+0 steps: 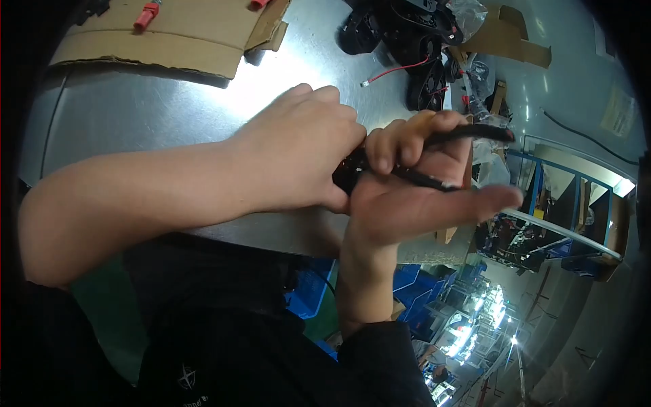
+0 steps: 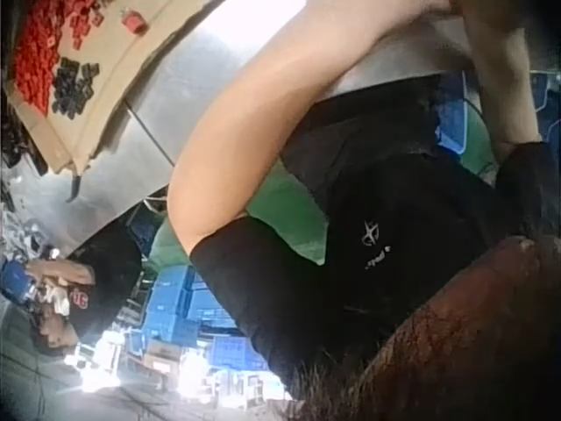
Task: Assembling small red plastic components into a black device housing using pliers at a factory workstation.
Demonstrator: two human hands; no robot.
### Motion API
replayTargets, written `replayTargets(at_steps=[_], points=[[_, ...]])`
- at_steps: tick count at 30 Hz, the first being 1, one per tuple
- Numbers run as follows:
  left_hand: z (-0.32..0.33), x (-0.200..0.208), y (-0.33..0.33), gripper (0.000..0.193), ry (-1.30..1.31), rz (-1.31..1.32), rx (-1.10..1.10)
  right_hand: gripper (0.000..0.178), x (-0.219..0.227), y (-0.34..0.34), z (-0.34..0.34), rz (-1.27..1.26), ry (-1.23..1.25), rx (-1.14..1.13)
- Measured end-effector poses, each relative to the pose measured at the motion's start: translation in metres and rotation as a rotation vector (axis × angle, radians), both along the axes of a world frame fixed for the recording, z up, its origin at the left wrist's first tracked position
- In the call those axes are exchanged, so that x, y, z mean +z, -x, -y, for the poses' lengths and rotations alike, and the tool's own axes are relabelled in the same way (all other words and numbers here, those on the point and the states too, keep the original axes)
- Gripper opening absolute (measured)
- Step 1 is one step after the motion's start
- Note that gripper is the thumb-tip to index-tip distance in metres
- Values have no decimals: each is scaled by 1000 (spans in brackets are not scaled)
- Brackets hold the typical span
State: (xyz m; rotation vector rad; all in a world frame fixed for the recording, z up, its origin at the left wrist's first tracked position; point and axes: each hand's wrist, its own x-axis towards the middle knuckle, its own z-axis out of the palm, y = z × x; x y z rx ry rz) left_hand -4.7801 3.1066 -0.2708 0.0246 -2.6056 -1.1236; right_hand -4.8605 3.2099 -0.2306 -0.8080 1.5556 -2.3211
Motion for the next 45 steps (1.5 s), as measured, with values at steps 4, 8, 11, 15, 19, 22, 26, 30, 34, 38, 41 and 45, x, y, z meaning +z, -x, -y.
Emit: replayTargets(at_steps=[4, 8, 11, 15, 19, 22, 26, 30, 34, 38, 41, 45], points=[[-2, 0, 1, 46, 56, -60, -14, 101, 3, 2, -10, -97, 54, 199], [-1, -4, -1, 44, 27, -36, -5, 116, -2, -4, -7, -97, 97, 254], [-2, -5, -1, 44, 5, -89, 7, 122, -2, -5, -5, -123, 182, 257], [0, -2, 0, 46, -10, -54, -29, 103, 12, -2, -17, -224, 38, 258], [0, -1, -1, 45, -5, -44, -23, 85, 29, -14, -19, -89, 2, 230], [-3, -9, 1, 41, -55, -102, -21, 80, 26, -8, -24, -140, 104, 275], [-6, -5, 4, 39, -49, -120, -10, 78, 21, -5, -20, -30, 184, 127], [-5, 0, 2, 43, 1, -63, 5, 78, 17, -4, -18, -137, 152, 131], [-3, -3, 1, 43, -37, -106, 2, 79, 17, 11, -20, -96, 138, 329], [0, -3, 2, 43, -49, -106, -51, 69, 18, 40, -24, -7, 134, 686], [2, -3, 3, 44, -9, -107, -142, 50, 17, 36, -31, -71, 116, 704], [8, -7, 7, 46, -107, -104, -271, 40, 12, 54, -28, 0, 204, 867]])
